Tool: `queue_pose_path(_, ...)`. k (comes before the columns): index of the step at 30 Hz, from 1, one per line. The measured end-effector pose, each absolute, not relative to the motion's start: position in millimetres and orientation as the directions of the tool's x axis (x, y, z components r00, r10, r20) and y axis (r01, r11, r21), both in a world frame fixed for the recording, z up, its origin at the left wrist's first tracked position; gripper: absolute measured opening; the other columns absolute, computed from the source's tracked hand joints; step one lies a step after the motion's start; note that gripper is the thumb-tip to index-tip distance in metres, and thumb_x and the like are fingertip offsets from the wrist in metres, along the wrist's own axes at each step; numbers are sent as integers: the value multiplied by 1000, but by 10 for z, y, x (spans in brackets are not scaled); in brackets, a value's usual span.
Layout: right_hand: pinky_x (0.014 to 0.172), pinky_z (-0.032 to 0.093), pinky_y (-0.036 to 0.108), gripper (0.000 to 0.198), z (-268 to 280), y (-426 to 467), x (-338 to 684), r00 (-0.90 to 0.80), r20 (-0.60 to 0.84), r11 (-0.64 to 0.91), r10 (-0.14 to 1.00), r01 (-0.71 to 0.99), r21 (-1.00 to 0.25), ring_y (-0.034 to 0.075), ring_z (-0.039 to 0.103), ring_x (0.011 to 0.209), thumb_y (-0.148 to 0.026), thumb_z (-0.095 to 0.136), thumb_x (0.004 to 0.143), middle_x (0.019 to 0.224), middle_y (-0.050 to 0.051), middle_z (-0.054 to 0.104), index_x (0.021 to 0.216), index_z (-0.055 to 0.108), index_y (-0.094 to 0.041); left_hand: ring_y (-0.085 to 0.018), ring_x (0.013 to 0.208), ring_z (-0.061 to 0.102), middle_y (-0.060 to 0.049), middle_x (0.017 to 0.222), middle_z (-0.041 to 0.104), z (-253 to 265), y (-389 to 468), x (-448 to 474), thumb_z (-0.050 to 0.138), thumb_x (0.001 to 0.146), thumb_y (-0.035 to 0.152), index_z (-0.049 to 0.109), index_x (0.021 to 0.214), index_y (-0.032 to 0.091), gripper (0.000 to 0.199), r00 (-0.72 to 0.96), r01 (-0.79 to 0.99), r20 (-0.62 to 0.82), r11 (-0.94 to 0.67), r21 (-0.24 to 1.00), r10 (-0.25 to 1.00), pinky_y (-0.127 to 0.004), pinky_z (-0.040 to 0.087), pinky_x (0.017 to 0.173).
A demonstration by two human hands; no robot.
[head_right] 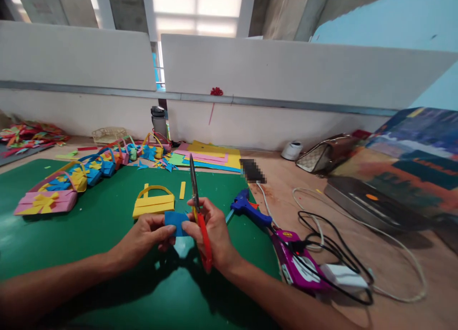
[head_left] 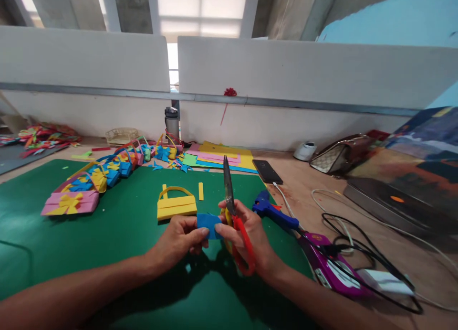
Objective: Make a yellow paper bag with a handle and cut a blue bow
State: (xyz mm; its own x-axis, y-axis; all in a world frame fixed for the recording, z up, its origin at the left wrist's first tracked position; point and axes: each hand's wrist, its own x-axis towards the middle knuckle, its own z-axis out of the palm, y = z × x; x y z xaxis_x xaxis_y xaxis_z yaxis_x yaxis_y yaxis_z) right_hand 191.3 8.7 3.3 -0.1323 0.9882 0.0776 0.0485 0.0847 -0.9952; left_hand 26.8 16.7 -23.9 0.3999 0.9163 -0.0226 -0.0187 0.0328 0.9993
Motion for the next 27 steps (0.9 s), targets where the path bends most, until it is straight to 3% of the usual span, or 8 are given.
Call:
queue_pose_path(6, 49, 35, 20, 35, 16, 73, 1937, -174, 91, 103, 981, 56, -993, 8, 44, 55, -23, 70, 64, 67, -7, 49, 93, 52, -20, -10, 50, 48, 0, 55, 56, -276, 167, 241, 61, 74, 42, 59, 59, 14, 32, 359, 19, 74, -86, 996, 930, -21, 37, 49)
queue_pose_path(17, 52, 39, 21, 34, 17, 12, 1938, -162, 160, 178, 974, 105, -978, 10, 48, 58, -19, 67, 62, 68, -6, 51, 93, 52, -21, -10, 52, 44, 1, 53, 52, -200, 179, 226, 63, 72, 35, 65, 57, 14, 26, 306, -3, 138, -144, 990, 942, -21, 35, 51)
queue_pose_path(22, 51, 38, 21, 35, 11, 3, 1937, -236, 80, 115, 969, 140, -983, 9, 44, 56, -18, 66, 62, 65, -7, 53, 94, 52, -20, -11, 52, 47, 0, 54, 55, -227, 192, 210, 62, 75, 41, 67, 65, 13, 30, 338, -9, 45, -44, 999, 940, -21, 36, 51)
queue_pose_path(27, 51, 37, 21, 35, -24, 14, 1962, -231, 61, 92, 971, 126, -988, 9, 44, 56, -22, 67, 64, 65, -7, 49, 96, 53, -20, -11, 51, 46, 0, 51, 53, -245, 201, 208, 62, 74, 47, 61, 59, 14, 36, 329, -22, 7, 0, 1000, 944, -22, 34, 51)
